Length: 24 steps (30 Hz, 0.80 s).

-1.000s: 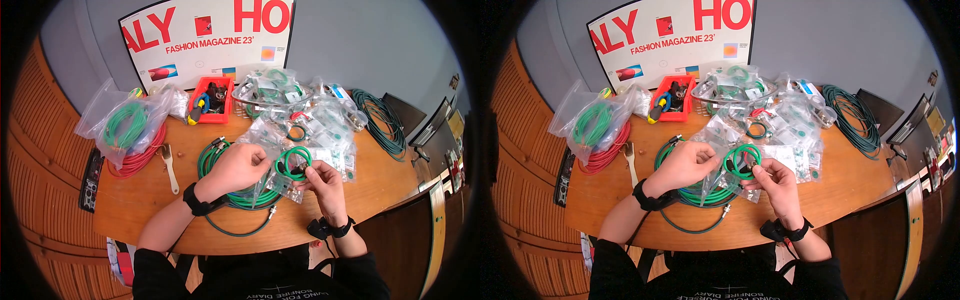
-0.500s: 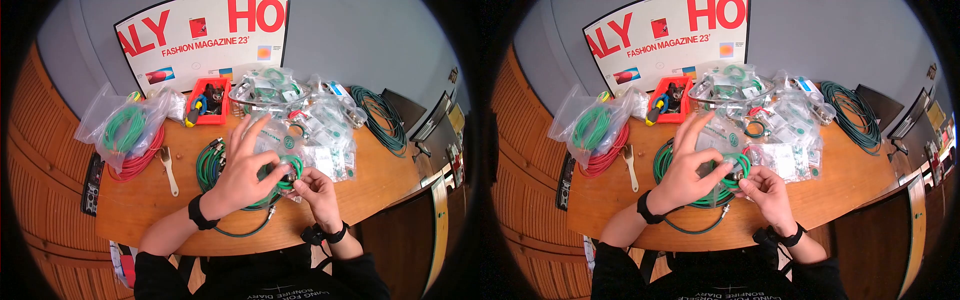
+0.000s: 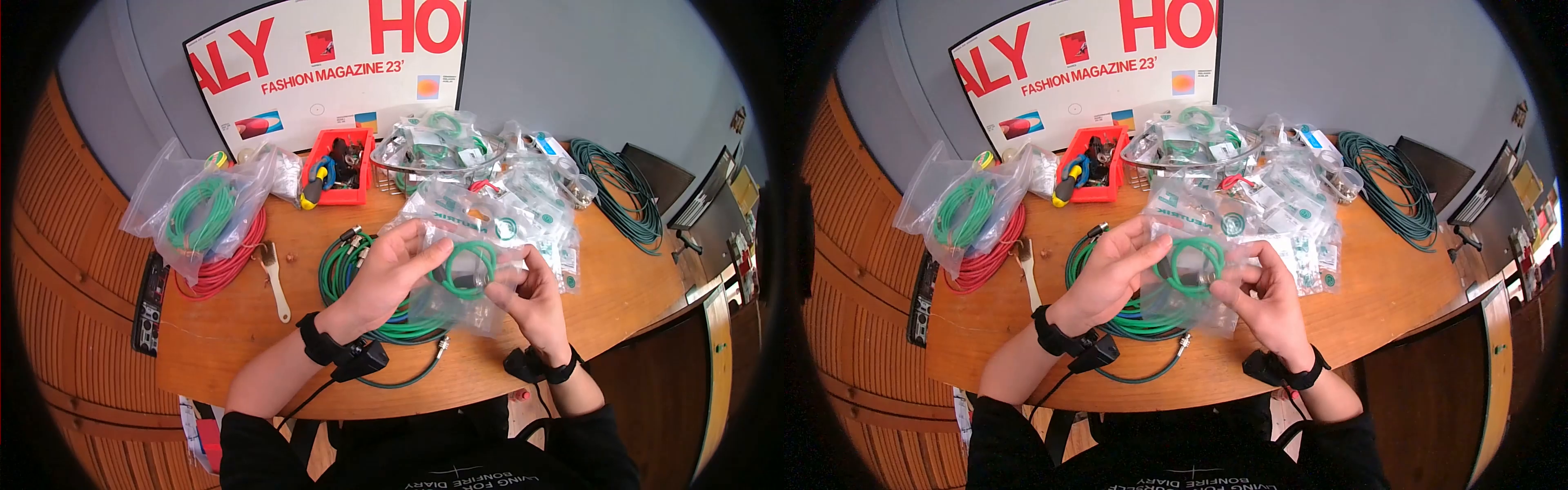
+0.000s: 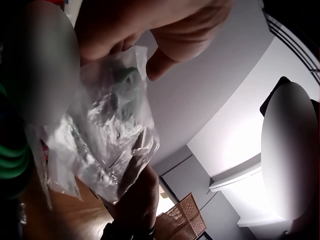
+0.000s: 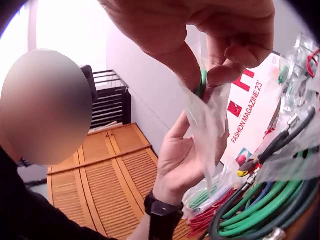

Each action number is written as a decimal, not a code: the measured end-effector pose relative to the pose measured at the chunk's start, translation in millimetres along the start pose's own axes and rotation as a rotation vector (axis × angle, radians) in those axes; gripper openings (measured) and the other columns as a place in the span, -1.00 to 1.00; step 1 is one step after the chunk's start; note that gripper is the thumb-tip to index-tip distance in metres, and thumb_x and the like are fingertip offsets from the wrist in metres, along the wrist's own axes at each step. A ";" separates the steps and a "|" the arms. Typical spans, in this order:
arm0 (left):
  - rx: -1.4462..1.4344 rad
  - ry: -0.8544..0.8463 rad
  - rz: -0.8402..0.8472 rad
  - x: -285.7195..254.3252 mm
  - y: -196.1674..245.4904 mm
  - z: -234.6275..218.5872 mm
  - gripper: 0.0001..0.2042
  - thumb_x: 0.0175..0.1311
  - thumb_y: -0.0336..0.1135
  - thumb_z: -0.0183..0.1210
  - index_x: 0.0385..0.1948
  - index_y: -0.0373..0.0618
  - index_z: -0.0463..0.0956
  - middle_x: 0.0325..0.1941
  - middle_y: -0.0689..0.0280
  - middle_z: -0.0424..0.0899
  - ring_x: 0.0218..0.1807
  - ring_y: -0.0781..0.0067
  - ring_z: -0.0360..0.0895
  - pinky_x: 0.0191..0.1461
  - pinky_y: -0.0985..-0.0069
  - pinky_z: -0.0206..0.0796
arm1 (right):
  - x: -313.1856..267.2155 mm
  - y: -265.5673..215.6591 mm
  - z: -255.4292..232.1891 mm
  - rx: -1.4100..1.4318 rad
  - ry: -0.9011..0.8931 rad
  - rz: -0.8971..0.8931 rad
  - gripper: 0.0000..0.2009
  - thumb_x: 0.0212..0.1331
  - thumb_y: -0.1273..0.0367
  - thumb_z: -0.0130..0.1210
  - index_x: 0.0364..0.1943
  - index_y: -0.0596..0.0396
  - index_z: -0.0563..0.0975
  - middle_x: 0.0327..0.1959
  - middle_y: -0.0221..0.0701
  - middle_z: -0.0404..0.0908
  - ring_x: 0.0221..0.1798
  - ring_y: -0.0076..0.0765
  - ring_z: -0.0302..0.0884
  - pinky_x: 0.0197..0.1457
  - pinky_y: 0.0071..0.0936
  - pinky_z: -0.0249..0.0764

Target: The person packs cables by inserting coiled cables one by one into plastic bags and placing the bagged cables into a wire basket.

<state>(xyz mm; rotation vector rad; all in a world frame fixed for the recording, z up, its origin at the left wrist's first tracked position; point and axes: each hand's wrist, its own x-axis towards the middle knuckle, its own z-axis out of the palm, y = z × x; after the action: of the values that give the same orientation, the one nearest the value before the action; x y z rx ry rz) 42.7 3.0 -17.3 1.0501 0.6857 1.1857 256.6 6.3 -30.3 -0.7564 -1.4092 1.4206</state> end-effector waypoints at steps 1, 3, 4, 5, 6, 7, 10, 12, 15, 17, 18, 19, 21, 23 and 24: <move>-0.001 0.000 0.000 -0.2 -1.9 -0.9 -0.73 0.42 -0.39 0.02 0.09 -0.23 0.37 0.09 0.28 0.54 0.08 0.53 0.51 0.14 0.45 0.43 | 1.9 -1.1 -3.7 -0.001 0.000 0.001 -0.81 0.19 0.50 0.19 -0.14 0.12 0.49 -0.41 -0.56 0.58 -0.36 -0.71 0.45 -0.28 -0.74 0.33; 0.062 -0.038 0.106 0.5 -5.6 -3.6 -0.76 0.42 -0.38 0.02 0.05 -0.21 0.39 0.07 0.27 0.54 0.08 0.53 0.51 0.14 0.45 0.44 | 5.9 -2.5 -14.6 -0.658 -0.122 -0.221 -0.69 0.19 0.45 0.20 -0.02 0.13 0.41 -0.36 -0.53 0.53 -0.31 -0.64 0.43 -0.25 -0.66 0.33; 0.062 -0.037 0.110 0.0 -4.4 -3.4 -0.76 0.42 -0.38 0.02 0.05 -0.21 0.39 0.07 0.27 0.54 0.08 0.53 0.51 0.14 0.45 0.44 | 10.8 -2.3 -14.7 -0.660 -0.124 -0.223 -0.69 0.19 0.45 0.20 -0.02 0.13 0.41 -0.36 -0.53 0.53 -0.31 -0.64 0.43 -0.25 -0.66 0.33; -0.003 -0.009 0.117 -1.1 -2.5 -2.9 -0.77 0.42 -0.38 0.02 0.04 -0.20 0.39 0.07 0.27 0.54 0.08 0.52 0.52 0.13 0.45 0.45 | 16.3 -1.9 -14.5 -0.484 -0.086 -0.249 -0.66 0.18 0.40 0.21 0.01 0.15 0.40 -0.30 -0.50 0.51 -0.27 -0.61 0.41 -0.21 -0.61 0.35; -0.069 0.020 0.125 -1.9 -0.9 -3.0 -0.77 0.42 -0.38 0.02 0.04 -0.18 0.38 0.08 0.26 0.53 0.08 0.52 0.52 0.12 0.44 0.46 | 20.3 -2.3 -13.7 -0.307 -0.049 -0.273 -0.61 0.17 0.36 0.22 0.03 0.18 0.39 -0.24 -0.48 0.48 -0.23 -0.57 0.40 -0.16 -0.56 0.36; -0.068 0.023 0.132 -1.7 -0.6 -2.9 -0.77 0.42 -0.38 0.02 0.04 -0.18 0.38 0.08 0.26 0.53 0.08 0.52 0.52 0.12 0.44 0.46 | 19.5 -13.4 -1.9 -0.166 0.008 -0.311 -0.66 0.21 0.30 0.20 -0.03 0.21 0.46 -0.06 -0.41 0.44 -0.06 -0.51 0.40 -0.04 -0.46 0.39; -0.233 0.065 0.203 0.7 -3.2 -1.9 -0.77 0.42 -0.37 0.02 0.05 -0.16 0.37 0.09 0.27 0.52 0.07 0.50 0.52 0.07 0.45 0.48 | 19.1 -15.5 19.2 -0.089 0.070 -0.376 -0.68 0.26 0.30 0.16 -0.01 0.23 0.49 -0.10 -0.43 0.51 -0.09 -0.54 0.46 -0.09 -0.49 0.45; -0.067 0.119 0.185 2.0 -5.4 -5.9 -0.75 0.42 -0.36 0.02 0.06 -0.14 0.36 0.07 0.28 0.52 0.12 0.47 0.49 0.11 0.40 0.45 | 22.1 -14.9 13.9 -0.188 -0.193 -0.029 -0.69 0.28 0.28 0.15 -0.04 0.24 0.53 -0.25 -0.45 0.60 -0.24 -0.61 0.53 -0.29 -0.58 0.48; -0.033 0.241 0.175 4.7 10.1 -10.1 -0.75 0.41 -0.35 0.03 0.05 -0.16 0.36 0.07 0.28 0.51 0.16 0.44 0.46 0.17 0.34 0.39 | 55.3 -36.1 -0.2 -0.508 -0.106 -0.088 -0.72 0.26 0.28 0.16 -0.16 0.26 0.59 -0.45 -0.49 0.61 -0.46 -0.69 0.49 -0.47 -0.68 0.42; 0.050 0.330 0.143 8.3 10.6 -32.0 -0.74 0.38 -0.35 0.05 0.04 -0.16 0.36 0.09 0.27 0.49 0.18 0.41 0.43 0.21 0.31 0.34 | 91.9 -50.0 -9.3 -0.683 -0.102 -0.153 -0.75 0.25 0.31 0.17 -0.23 0.29 0.60 -0.53 -0.48 0.59 -0.51 -0.67 0.46 -0.48 -0.62 0.42; 0.044 0.340 0.172 6.2 17.3 -33.2 -0.75 0.38 -0.35 0.05 0.03 -0.16 0.36 0.10 0.26 0.49 0.17 0.40 0.44 0.20 0.32 0.35 | 112.6 -50.6 -12.0 -0.672 -0.062 -0.215 -0.75 0.24 0.31 0.17 -0.24 0.30 0.61 -0.54 -0.48 0.59 -0.51 -0.67 0.46 -0.47 -0.60 0.42; 0.041 0.352 0.202 4.1 23.4 -33.0 -0.76 0.38 -0.34 0.05 0.02 -0.17 0.37 0.11 0.25 0.48 0.16 0.39 0.45 0.20 0.32 0.35 | 134.5 -54.2 -15.4 -0.731 -0.041 -0.248 -0.73 0.25 0.29 0.16 -0.24 0.30 0.61 -0.52 -0.48 0.60 -0.51 -0.68 0.44 -0.45 -0.61 0.41; 0.050 0.345 0.229 0.7 31.0 -32.7 -0.77 0.38 -0.34 0.05 0.00 -0.16 0.38 0.09 0.24 0.49 0.14 0.36 0.47 0.19 0.32 0.35 | 186.5 -43.3 -30.6 -0.585 -0.020 -0.243 -0.71 0.29 0.25 0.13 -0.22 0.27 0.61 -0.47 -0.58 0.57 -0.45 -0.73 0.42 -0.44 -0.63 0.37; 0.102 0.284 0.236 -1.0 35.9 -33.4 -0.78 0.38 -0.33 0.05 -0.02 -0.16 0.39 0.09 0.23 0.50 0.11 0.37 0.49 0.17 0.35 0.36 | 219.1 -35.7 -32.9 -0.481 0.019 -0.134 -0.70 0.27 0.23 0.14 -0.21 0.27 0.60 -0.45 -0.53 0.60 -0.45 -0.67 0.49 -0.39 -0.63 0.42; 0.119 0.275 0.239 -2.4 38.2 -32.6 -0.78 0.38 -0.32 0.06 -0.03 -0.16 0.39 0.08 0.22 0.51 0.07 0.38 0.52 0.14 0.40 0.37 | 235.3 -28.4 -35.9 -0.632 -0.009 -0.096 -0.69 0.22 0.25 0.17 -0.20 0.28 0.60 -0.42 -0.44 0.63 -0.41 -0.56 0.56 -0.35 -0.57 0.47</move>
<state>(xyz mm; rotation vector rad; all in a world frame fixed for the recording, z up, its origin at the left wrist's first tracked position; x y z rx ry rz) -1.8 11.1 4.7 1.1011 0.8706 1.5305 213.9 232.1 37.8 -1.0548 -1.9014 0.8973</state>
